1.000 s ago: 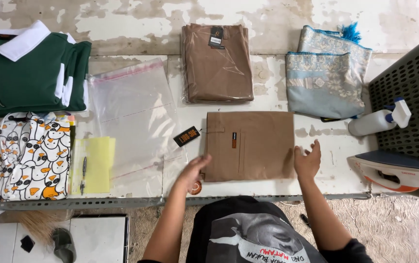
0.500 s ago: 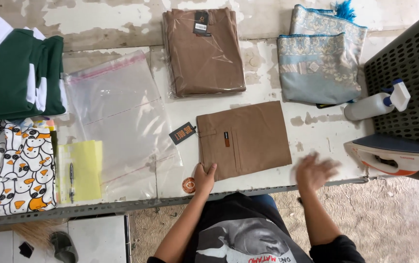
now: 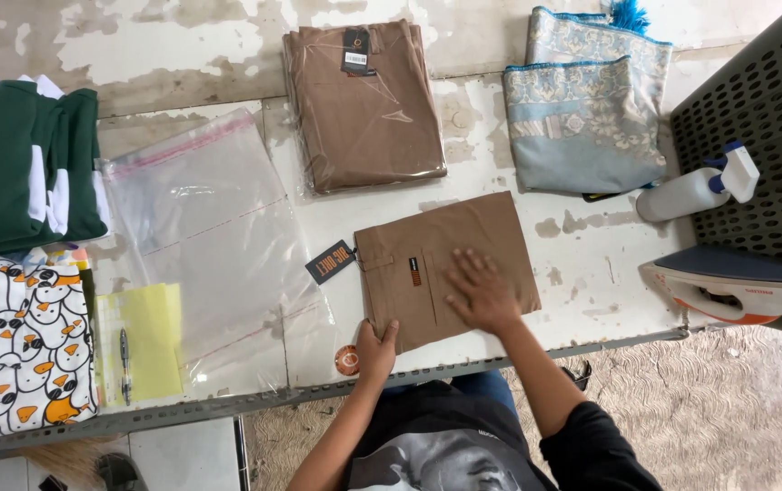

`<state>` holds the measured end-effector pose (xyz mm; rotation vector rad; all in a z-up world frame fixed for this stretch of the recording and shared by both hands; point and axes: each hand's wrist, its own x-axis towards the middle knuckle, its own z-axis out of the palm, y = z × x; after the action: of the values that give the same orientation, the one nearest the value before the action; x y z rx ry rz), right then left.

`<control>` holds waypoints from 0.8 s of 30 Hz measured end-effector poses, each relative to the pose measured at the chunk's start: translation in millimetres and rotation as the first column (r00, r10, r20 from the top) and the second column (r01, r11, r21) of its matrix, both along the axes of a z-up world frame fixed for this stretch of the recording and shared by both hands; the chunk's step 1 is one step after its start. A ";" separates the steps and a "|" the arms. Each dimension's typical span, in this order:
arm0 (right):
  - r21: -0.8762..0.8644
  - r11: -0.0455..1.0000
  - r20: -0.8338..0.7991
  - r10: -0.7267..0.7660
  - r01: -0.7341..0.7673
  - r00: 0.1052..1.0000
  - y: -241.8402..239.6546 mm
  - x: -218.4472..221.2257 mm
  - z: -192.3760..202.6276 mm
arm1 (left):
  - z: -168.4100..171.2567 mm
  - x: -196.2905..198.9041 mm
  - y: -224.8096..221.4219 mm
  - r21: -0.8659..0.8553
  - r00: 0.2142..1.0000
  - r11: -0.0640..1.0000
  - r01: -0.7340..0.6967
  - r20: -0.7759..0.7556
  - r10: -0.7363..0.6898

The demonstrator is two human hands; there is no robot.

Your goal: The person is packaging folded garments into clear plastic bags at a workbench in a factory setting.

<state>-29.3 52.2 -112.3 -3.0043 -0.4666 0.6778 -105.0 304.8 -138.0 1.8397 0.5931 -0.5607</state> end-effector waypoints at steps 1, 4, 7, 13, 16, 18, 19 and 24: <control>-0.001 1.000 -0.007 -0.005 0.005 1.000 -16.5 3.1 -3.3 | -2.8 -2.1 -0.6 -0.001 1.000 1.000 0.005 -0.007 -0.005; -0.055 0.956 0.116 -0.280 0.288 0.953 -54.9 6.0 -14.3 | -11.8 -10.7 0.8 0.040 0.999 0.999 0.020 0.031 -0.021; -0.026 0.798 0.125 -0.594 0.602 0.794 -60.4 4.9 -26.8 | -16.2 -9.5 7.9 -0.019 1.000 1.000 0.001 0.009 -0.001; 0.160 0.983 0.379 -0.147 0.091 0.914 -14.8 -51.6 -41.2 | -4.6 -2.9 10.4 -0.055 0.998 0.998 0.042 -0.040 -0.044; 0.232 0.960 0.444 0.038 -0.155 0.895 -34.8 -74.5 -46.6 | -8.8 1.5 12.9 -0.074 0.999 0.997 0.012 -0.039 -0.015; 0.150 0.876 0.209 -0.481 0.458 0.852 -56.0 -89.2 -32.8 | -29.6 -2.1 15.7 -0.076 0.998 0.997 0.008 -0.066 -0.013; 0.145 0.871 0.206 -0.491 0.469 0.847 -68.0 -98.1 -44.2 | -24.3 -3.5 16.4 -0.079 0.997 0.997 0.020 -0.071 -0.025; 0.390 0.607 0.495 -0.772 0.693 0.398 -90.4 -110.4 -67.3 | -9.9 1.5 15.2 -0.070 0.994 0.997 0.027 -0.105 -0.034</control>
<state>-139.7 -38.1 -179.5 -2.7551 0.8231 -0.4401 -103.5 319.9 -147.9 1.7652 0.6095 -0.6944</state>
